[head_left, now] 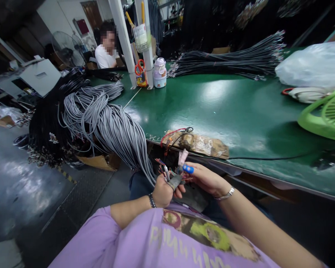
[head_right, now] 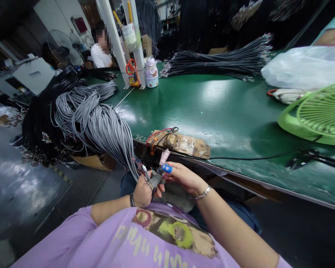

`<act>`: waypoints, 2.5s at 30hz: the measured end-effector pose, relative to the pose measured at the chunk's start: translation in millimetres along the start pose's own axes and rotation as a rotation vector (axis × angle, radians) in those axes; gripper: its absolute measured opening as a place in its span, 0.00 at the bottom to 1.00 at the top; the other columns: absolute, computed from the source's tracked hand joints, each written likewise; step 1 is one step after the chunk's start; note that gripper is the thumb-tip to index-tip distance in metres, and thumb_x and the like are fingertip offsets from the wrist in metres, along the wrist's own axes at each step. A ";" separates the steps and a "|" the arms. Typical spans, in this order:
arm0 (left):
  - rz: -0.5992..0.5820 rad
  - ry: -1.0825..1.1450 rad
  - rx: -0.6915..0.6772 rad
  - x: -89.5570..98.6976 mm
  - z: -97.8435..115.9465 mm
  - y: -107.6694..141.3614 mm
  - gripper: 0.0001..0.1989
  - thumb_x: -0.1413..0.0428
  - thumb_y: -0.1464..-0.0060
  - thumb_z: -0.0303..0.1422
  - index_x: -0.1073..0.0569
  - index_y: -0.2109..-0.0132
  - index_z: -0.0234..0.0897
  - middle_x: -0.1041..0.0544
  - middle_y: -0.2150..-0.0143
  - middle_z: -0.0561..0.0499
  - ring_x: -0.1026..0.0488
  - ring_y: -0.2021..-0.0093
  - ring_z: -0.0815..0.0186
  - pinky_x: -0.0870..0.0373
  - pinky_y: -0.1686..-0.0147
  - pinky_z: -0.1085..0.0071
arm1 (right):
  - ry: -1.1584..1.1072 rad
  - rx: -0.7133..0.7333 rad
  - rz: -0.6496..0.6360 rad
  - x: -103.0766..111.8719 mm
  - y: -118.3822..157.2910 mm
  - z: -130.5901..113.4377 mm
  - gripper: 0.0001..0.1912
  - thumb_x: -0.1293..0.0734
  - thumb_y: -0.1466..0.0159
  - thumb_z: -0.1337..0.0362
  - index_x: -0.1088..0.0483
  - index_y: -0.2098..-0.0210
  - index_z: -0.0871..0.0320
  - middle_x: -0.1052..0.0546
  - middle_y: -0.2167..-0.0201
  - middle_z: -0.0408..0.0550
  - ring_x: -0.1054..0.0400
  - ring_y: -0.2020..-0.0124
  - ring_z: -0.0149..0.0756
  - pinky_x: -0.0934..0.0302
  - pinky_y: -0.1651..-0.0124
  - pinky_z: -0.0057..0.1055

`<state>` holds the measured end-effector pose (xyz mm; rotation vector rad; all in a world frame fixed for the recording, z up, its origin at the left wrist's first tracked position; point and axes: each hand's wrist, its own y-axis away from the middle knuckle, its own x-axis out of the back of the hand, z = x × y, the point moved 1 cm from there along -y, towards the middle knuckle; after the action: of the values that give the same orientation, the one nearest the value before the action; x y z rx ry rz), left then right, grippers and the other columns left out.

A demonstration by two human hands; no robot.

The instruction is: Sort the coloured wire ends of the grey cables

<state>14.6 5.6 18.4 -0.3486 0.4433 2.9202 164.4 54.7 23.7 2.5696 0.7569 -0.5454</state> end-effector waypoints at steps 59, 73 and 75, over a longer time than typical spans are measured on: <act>-0.077 -0.141 0.019 10.3 -18.8 -13.4 0.24 0.43 0.52 0.52 0.30 0.70 0.32 0.23 0.75 0.46 0.29 0.81 0.70 0.40 0.86 0.78 | 0.621 0.190 0.274 -15.4 14.8 11.5 0.17 0.38 0.39 0.50 0.35 0.69 0.58 0.30 0.77 0.44 0.39 0.75 0.31 0.43 0.71 0.29; 0.058 0.011 0.048 8.0 -12.8 -12.0 0.21 0.41 0.55 0.49 0.32 0.68 0.33 0.24 0.77 0.49 0.29 0.83 0.71 0.44 0.88 0.80 | 0.584 0.197 0.400 -11.9 11.6 14.2 0.17 0.34 0.43 0.49 0.33 0.72 0.58 0.32 0.77 0.43 0.41 0.74 0.32 0.45 0.70 0.29; 0.034 0.000 0.046 7.4 -13.4 -11.9 0.22 0.41 0.55 0.49 0.31 0.68 0.32 0.24 0.77 0.49 0.29 0.83 0.71 0.44 0.88 0.80 | 0.529 0.175 0.370 -15.8 10.6 9.6 0.19 0.33 0.45 0.48 0.32 0.70 0.58 0.31 0.75 0.44 0.41 0.74 0.31 0.45 0.71 0.29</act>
<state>12.7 13.6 0.8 -0.3383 0.5209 2.9375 155.9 35.2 25.8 2.9566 0.3736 0.2039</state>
